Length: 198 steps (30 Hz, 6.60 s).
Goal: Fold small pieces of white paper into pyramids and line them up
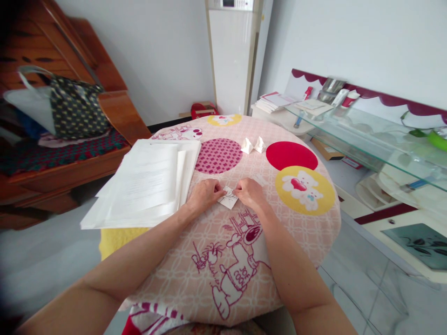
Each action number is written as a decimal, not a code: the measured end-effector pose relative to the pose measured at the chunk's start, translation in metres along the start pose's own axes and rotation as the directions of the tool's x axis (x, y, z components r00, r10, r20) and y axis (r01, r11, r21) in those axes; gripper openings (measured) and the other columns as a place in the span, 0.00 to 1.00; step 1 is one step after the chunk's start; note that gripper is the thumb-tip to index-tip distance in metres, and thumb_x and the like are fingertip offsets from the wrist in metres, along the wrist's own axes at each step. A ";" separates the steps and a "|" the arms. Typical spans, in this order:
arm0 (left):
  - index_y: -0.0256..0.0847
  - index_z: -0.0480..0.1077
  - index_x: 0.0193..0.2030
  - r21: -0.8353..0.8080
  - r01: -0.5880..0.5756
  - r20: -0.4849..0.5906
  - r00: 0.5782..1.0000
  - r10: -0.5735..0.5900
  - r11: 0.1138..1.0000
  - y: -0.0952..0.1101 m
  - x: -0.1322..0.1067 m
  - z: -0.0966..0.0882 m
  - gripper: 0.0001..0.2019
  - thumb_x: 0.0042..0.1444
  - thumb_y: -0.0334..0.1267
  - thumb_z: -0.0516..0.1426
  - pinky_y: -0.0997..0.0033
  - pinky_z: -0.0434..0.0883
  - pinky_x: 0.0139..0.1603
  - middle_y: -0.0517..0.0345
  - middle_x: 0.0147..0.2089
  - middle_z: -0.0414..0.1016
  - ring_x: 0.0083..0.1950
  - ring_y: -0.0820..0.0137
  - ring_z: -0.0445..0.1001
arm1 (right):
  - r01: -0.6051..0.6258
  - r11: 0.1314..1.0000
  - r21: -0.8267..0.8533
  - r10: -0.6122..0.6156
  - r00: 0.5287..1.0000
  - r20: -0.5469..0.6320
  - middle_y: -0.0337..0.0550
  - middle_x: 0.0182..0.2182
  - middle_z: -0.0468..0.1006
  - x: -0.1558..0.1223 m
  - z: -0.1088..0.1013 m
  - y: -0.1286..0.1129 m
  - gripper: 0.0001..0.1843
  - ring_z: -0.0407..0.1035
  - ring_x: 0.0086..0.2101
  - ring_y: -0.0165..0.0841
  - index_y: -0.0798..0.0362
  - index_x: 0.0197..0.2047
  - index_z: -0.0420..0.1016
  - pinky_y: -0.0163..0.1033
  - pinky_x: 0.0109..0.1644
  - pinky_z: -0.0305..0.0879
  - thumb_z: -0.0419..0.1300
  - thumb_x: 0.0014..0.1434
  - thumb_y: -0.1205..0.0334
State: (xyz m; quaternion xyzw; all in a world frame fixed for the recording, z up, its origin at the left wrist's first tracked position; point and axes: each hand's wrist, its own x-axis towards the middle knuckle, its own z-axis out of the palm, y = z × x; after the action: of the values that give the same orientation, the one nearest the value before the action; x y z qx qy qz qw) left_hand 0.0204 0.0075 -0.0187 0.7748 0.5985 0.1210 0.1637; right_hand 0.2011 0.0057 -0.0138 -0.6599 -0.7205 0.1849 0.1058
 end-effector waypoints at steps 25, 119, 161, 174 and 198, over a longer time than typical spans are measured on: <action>0.36 0.72 0.28 -0.939 -0.173 -0.165 0.985 0.052 0.296 -0.011 -0.002 -0.014 0.15 0.45 0.42 0.71 0.76 0.65 0.27 0.59 0.26 0.74 0.26 0.77 0.69 | 0.143 0.493 0.858 -0.010 0.987 -0.159 0.42 0.25 0.81 -0.019 -0.024 0.000 0.10 0.71 0.26 0.32 0.53 0.30 0.85 0.37 0.31 0.66 0.71 0.45 0.57; 0.34 0.77 0.31 -0.914 0.023 0.127 0.965 0.230 0.405 -0.005 -0.007 -0.015 0.12 0.50 0.43 0.67 0.79 0.70 0.21 0.58 0.26 0.76 0.24 0.75 0.72 | 0.135 0.365 0.921 0.042 0.986 -0.162 0.37 0.18 0.71 -0.021 0.008 -0.025 0.14 0.60 0.21 0.27 0.54 0.20 0.75 0.34 0.24 0.54 0.69 0.47 0.53; 0.33 0.76 0.35 -0.926 0.098 0.210 0.936 0.281 0.365 -0.019 -0.003 -0.021 0.12 0.50 0.40 0.68 0.74 0.76 0.33 0.53 0.32 0.80 0.31 0.71 0.79 | 0.083 0.357 0.930 0.083 0.989 -0.120 0.38 0.18 0.73 -0.016 0.002 -0.017 0.13 0.62 0.21 0.28 0.53 0.20 0.77 0.35 0.25 0.57 0.69 0.45 0.53; 0.34 0.76 0.34 -0.925 0.043 0.143 0.960 0.240 0.377 -0.019 -0.001 -0.015 0.18 0.48 0.49 0.68 0.78 0.72 0.25 0.56 0.29 0.78 0.28 0.73 0.75 | 0.057 0.380 0.923 -0.046 0.998 -0.043 0.39 0.18 0.74 -0.018 -0.001 -0.016 0.15 0.66 0.20 0.29 0.53 0.19 0.74 0.34 0.24 0.63 0.69 0.46 0.53; 0.34 0.74 0.32 -0.952 -0.049 -0.006 0.990 0.144 0.302 -0.020 0.002 -0.016 0.15 0.47 0.43 0.69 0.78 0.64 0.28 0.60 0.28 0.75 0.27 0.77 0.69 | 0.115 0.467 0.877 -0.041 0.993 -0.108 0.41 0.21 0.78 -0.018 -0.005 -0.009 0.12 0.70 0.23 0.30 0.55 0.25 0.80 0.35 0.28 0.66 0.69 0.49 0.54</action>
State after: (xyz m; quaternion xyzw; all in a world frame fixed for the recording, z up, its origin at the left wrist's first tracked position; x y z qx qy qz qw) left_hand -0.0025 0.0154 -0.0121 0.5688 0.3582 0.4280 0.6042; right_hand 0.1971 -0.0123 -0.0041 -0.4840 -0.5477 0.5003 0.4642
